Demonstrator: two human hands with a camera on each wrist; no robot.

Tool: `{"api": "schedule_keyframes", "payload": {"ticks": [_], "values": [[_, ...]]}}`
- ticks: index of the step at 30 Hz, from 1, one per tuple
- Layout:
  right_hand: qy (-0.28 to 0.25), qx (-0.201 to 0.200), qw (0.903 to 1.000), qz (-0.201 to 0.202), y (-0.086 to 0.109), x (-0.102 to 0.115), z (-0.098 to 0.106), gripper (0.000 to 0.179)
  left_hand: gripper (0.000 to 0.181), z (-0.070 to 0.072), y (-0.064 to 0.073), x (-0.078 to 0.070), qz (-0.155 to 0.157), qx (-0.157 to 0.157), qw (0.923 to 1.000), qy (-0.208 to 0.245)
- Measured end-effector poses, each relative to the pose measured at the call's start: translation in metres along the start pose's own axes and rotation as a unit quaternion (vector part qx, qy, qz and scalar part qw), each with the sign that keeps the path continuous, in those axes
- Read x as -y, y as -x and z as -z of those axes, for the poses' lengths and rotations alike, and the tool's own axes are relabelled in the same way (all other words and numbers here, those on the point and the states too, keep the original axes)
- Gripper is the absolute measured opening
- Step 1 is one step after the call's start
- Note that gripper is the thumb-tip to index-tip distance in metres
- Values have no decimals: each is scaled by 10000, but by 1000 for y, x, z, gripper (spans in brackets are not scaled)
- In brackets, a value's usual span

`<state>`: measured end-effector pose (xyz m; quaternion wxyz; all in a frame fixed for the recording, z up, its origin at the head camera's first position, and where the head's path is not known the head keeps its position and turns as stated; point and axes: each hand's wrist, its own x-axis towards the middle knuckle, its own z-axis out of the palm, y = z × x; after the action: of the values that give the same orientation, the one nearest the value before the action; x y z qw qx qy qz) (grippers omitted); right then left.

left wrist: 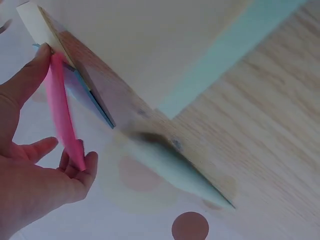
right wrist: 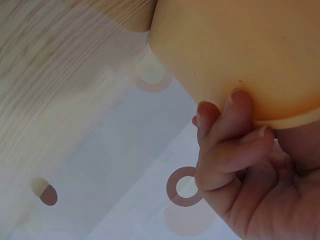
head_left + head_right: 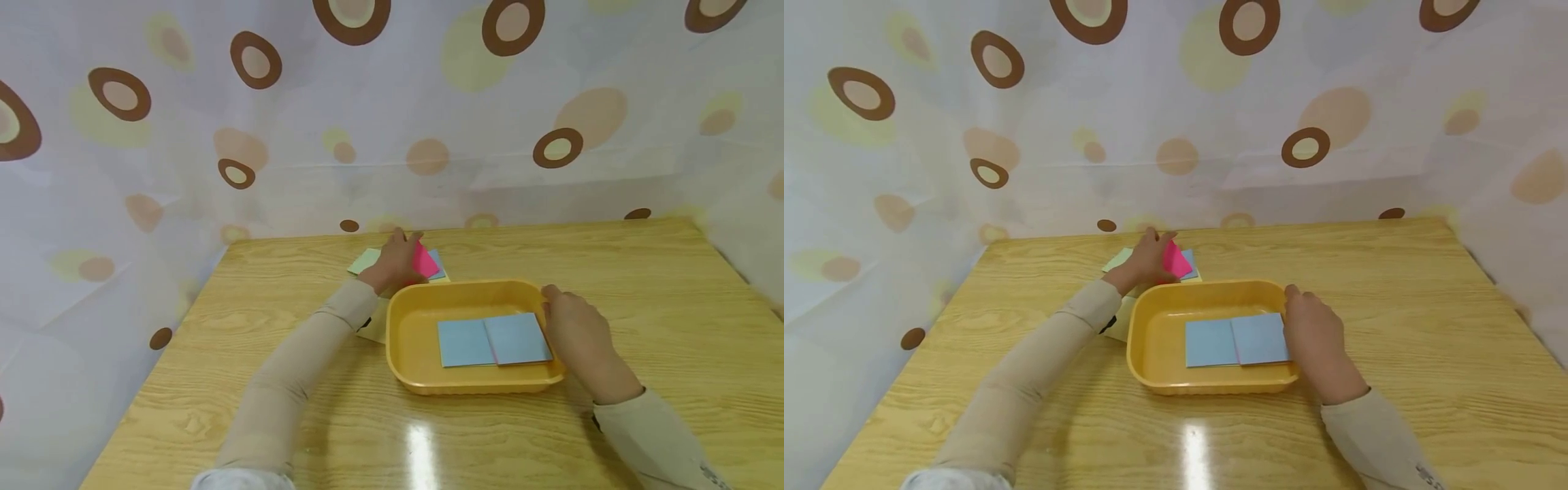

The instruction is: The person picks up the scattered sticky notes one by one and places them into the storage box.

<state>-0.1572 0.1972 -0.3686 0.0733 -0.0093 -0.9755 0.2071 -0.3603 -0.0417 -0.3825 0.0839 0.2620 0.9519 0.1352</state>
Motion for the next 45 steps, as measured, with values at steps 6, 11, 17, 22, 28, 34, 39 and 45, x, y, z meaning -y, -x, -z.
{"api": "schedule_keyframes", "payload": {"ticks": [6,11,17,22,28,34,39,45], "values": [[14,10,10000,31,1,2,-1,27,78,-1,2,5,-151,-309,9994,-51],[36,-32,9999,108,0,2,0,26,33,4,4,7,-329,-924,9948,267],[64,-12,9999,121,0,2,-2,26,21,11,20,8,-464,-1206,9815,1415],[118,-36,9999,120,1,2,-5,24,16,12,41,4,-779,-1686,9644,1881],[140,-63,9997,166,3,-2,-6,23,9,12,73,-10,-858,-2730,9268,2433],[70,59,9997,217,1,-3,-5,25,12,23,106,-33,-1106,-2929,9091,2749],[-23,168,9997,179,0,-7,0,27,16,34,117,-55,-1203,-1896,9428,2463],[-125,74,9997,212,-5,-4,4,28,17,35,113,-61,-1249,-533,9670,2158]]}}
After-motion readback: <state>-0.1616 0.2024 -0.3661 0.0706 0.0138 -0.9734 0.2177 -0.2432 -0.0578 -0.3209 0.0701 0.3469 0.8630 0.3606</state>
